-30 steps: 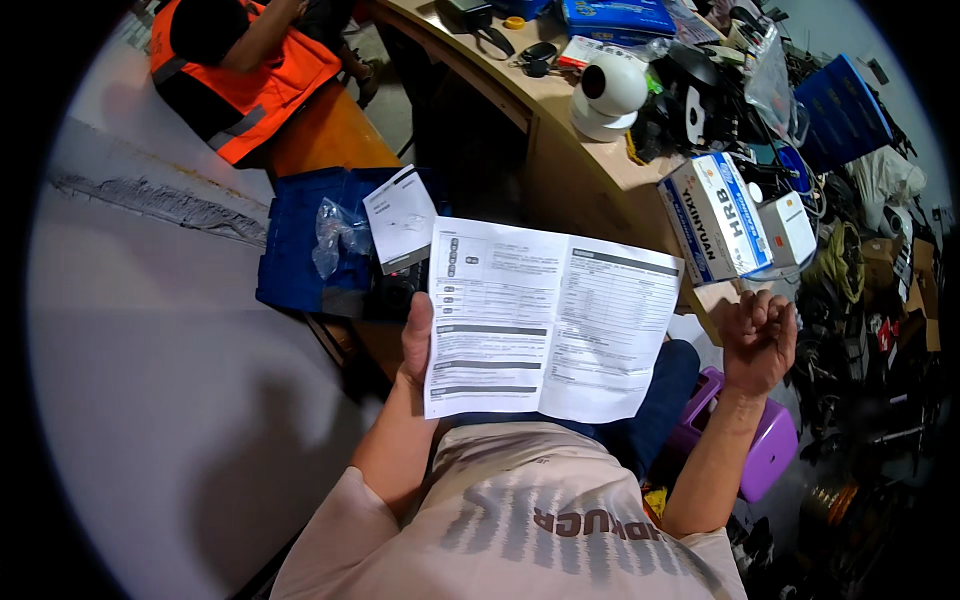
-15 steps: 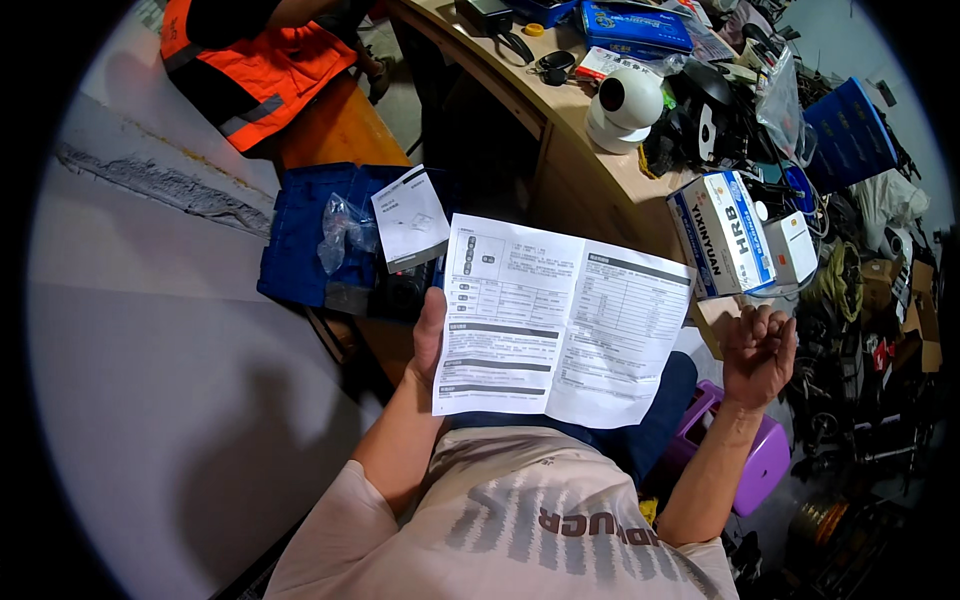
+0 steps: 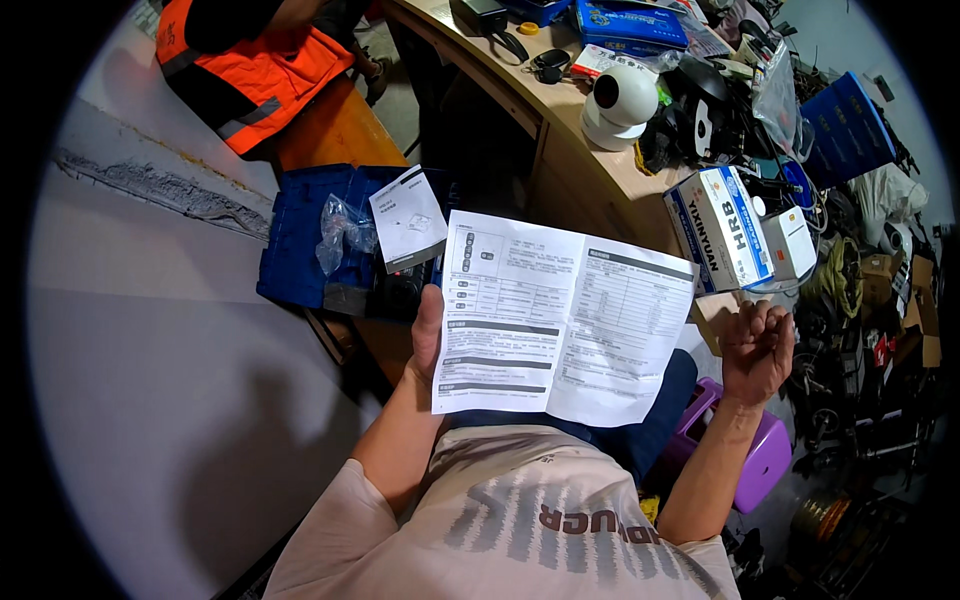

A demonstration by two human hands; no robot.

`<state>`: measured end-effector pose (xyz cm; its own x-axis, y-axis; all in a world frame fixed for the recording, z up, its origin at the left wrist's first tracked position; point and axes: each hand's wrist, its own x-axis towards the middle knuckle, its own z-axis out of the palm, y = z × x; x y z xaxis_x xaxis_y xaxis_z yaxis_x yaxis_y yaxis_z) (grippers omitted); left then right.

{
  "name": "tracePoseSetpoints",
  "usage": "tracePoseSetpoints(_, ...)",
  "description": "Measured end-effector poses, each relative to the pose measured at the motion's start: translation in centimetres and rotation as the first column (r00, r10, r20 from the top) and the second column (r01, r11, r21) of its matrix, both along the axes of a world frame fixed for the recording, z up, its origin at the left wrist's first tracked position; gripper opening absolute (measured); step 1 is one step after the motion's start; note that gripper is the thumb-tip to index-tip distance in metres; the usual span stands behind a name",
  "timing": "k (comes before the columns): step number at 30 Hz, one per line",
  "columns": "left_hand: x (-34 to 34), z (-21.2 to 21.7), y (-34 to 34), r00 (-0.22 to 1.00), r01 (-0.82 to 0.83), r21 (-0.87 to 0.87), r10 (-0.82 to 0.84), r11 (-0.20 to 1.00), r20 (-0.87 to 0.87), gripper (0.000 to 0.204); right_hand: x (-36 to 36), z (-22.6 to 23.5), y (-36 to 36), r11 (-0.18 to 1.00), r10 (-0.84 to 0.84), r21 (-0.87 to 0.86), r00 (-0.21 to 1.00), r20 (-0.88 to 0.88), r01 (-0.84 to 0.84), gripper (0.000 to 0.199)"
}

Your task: The person handles a blue power drill, inserting a metal bit into the chuck and then referring to an instruction manual.

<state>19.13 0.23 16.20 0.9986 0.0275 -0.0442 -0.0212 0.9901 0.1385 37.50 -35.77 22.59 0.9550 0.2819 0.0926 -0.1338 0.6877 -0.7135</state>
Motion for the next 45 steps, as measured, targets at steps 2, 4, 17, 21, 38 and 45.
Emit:
tracePoseSetpoints(2,0.13,0.05,-0.02,1.000,0.006,-0.043,-0.005,0.999,0.020,0.096,0.00,-0.06,-0.05,1.000,-0.010,-0.008,1.000,0.004,0.010,0.030)
tracePoseSetpoints(4,0.25,0.13,-0.08,0.999,0.016,-0.067,-0.012,0.998,0.050,0.095,0.00,-0.10,-0.09,1.000,-0.016,-0.002,1.000,0.003,0.016,0.030)
tracePoseSetpoints(17,0.50,0.47,-0.35,0.998,0.007,-0.050,-0.004,0.999,0.058,0.095,0.20,-0.50,-0.41,1.000,-0.017,0.009,1.000,0.016,0.017,0.026)
tracePoseSetpoints(21,0.33,0.37,-0.39,0.998,0.004,-0.031,-0.002,0.999,0.061,0.097,0.24,-0.56,-0.44,1.000,-0.002,0.011,1.000,0.031,0.001,0.026)
tracePoseSetpoints(38,0.46,0.25,-0.47,0.997,-0.008,-0.098,0.016,0.995,0.078,0.098,0.31,-0.55,-0.78,0.992,0.113,0.045,0.991,0.066,-0.116,0.027)
tracePoseSetpoints(45,0.19,0.19,-0.25,0.999,0.005,-0.101,0.000,0.995,0.050,0.096,0.28,-0.73,-0.83,0.999,0.043,0.006,0.998,0.054,-0.043,0.026)
